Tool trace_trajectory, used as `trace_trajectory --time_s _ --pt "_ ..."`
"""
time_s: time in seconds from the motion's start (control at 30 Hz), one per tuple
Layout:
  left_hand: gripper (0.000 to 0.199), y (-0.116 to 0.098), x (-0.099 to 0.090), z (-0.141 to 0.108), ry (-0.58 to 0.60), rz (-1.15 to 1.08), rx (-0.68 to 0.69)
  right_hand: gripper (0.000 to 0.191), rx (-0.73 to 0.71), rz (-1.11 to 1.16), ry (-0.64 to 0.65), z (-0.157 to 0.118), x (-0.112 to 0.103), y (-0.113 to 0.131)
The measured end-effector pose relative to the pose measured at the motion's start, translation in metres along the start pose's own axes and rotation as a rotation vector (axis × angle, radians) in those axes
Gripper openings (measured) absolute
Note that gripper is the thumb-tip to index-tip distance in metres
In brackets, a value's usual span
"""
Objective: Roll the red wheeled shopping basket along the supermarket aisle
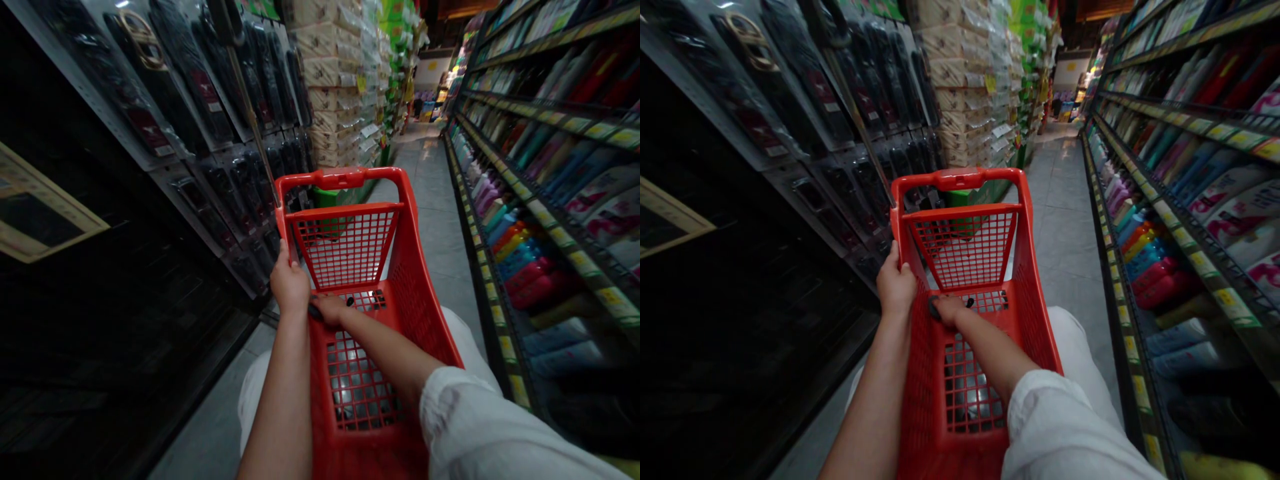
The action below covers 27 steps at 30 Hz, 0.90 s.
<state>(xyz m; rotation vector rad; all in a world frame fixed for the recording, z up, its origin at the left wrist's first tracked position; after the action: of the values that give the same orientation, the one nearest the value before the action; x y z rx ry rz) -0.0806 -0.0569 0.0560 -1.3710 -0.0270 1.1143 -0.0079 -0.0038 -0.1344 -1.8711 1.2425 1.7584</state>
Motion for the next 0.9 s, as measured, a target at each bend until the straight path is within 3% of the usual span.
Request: trace_trajectory --time_s 0.13,0.27,0.37,0.47,0.57,0.73,0.8,0.9 --pt "0.06 -0.001 0.002 0.001 0.0 0.003 0.0 0.042 -0.05 -0.079 0.039 -0.022 0.004 0.021" --pt "0.061 -0.004 0.003 0.0 0.007 0.008 0.002 0.03 0.022 -0.148 0.015 -0.045 0.017 0.051" --pt "0.062 -0.006 0.003 -0.001 0.006 0.02 0.015 0.039 0.086 -0.159 -0.032 -0.056 0.024 0.055" --pt "0.062 -0.006 0.003 -0.001 0.014 0.036 0.026 0.044 0.105 -0.157 -0.079 -0.059 0.023 0.036" --pt "0.062 -0.005 0.002 -0.001 0.018 0.039 0.038 0.043 0.177 -0.166 -0.119 -0.061 0.014 -0.004" --pt "0.063 -0.003 0.003 0.0 0.017 0.022 0.024 0.052 0.574 -0.172 -0.129 -0.075 -0.004 -0.082" --pt "0.063 -0.003 0.004 0.001 0.017 0.019 0.023 0.052 0.666 -0.172 -0.124 -0.076 -0.007 -0.091" --pt "0.063 -0.006 0.005 0.001 0.016 0.044 0.022 0.048 0.586 -0.17 -0.099 -0.064 -0.002 -0.065"
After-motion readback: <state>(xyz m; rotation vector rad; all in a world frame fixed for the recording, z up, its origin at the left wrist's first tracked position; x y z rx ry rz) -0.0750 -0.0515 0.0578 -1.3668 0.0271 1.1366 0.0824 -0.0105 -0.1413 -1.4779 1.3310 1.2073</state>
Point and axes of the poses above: each hand's wrist, its own z-axis towards the middle knuckle, its own x-axis out of the palm, y = z × x, the point moved 5 cm from there along z, towards the middle knuckle, and after that the axes turned 1 degree about z, right-handed, at the moved point
